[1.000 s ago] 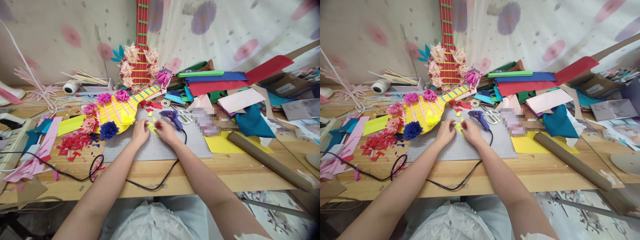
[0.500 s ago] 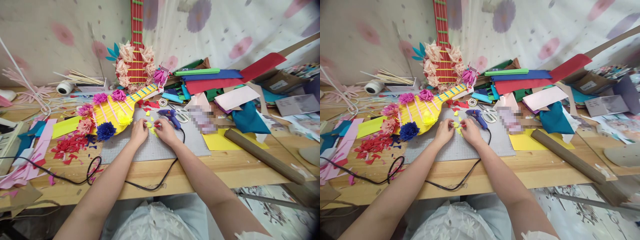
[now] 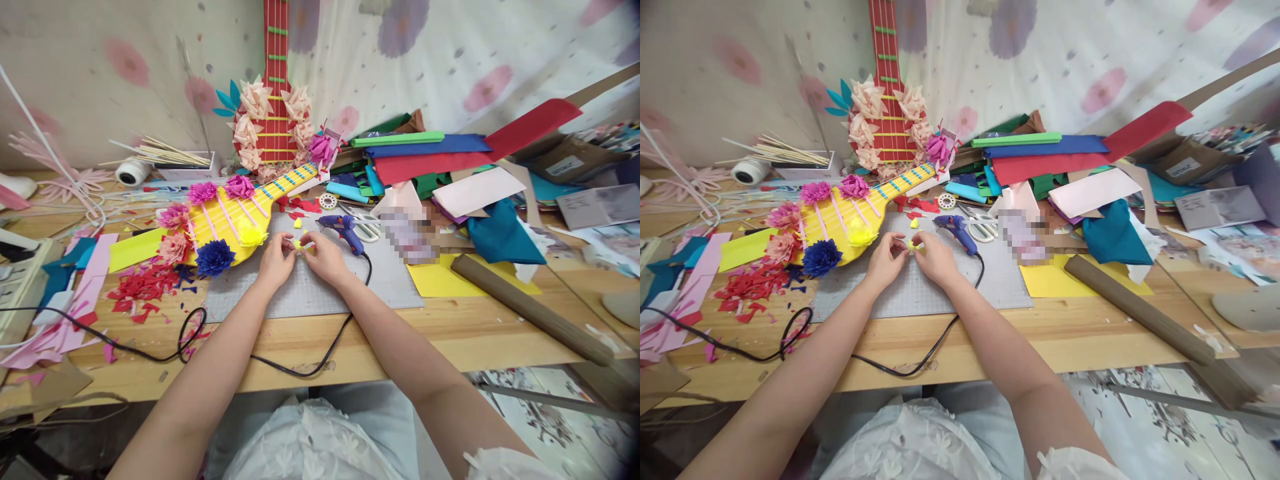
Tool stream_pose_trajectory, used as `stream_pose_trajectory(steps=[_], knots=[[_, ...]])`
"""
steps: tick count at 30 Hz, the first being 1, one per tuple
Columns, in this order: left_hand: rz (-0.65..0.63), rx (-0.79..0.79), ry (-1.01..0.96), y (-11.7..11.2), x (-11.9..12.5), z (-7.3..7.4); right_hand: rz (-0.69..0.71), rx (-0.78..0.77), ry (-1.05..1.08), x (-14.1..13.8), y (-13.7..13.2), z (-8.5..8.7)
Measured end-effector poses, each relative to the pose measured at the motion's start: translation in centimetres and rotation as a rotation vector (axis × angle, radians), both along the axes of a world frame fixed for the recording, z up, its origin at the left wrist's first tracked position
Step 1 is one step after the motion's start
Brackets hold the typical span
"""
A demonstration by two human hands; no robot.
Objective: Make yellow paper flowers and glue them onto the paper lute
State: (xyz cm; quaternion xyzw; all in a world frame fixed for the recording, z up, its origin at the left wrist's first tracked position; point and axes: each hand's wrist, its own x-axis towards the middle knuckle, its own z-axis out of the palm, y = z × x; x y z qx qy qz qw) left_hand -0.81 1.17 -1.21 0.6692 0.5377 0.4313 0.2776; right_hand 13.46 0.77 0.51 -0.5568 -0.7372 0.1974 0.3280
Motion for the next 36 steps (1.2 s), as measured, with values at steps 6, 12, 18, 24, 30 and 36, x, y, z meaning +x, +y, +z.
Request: stream_pose_trajectory(steps=[6,12,18,24,30,36], knots=[[-0.025,0.026,-0.091,0.0,0.2,0.1,-0.03,-0.067,0.187,0.0,0.5,-0.3],[-0.045,0.011,-0.014,0.0,0.0,0.2,0.031,-0.083,0.222,0.6,0.2,-0.1],[-0.045,-0.071,0.016,-0.3,0.0,0.8,0.058,-0.073,0.224,0.9,0.1,0.0],[0.088,-0.183,-0.267,0.1,0.5,0.2,0.137,-0.191,0.157,5.3,-0.1,2.8],[0.122,-0.202,-0.33,0.5,0.6,-0.1,-0.121,-0.239,0.015,11.0,0.8,3.8],[0.165,-0.293,-0.406,0.4,0.7,0.6,-0.255,-0.104,-0.093,8.0,3.0,1.2]])
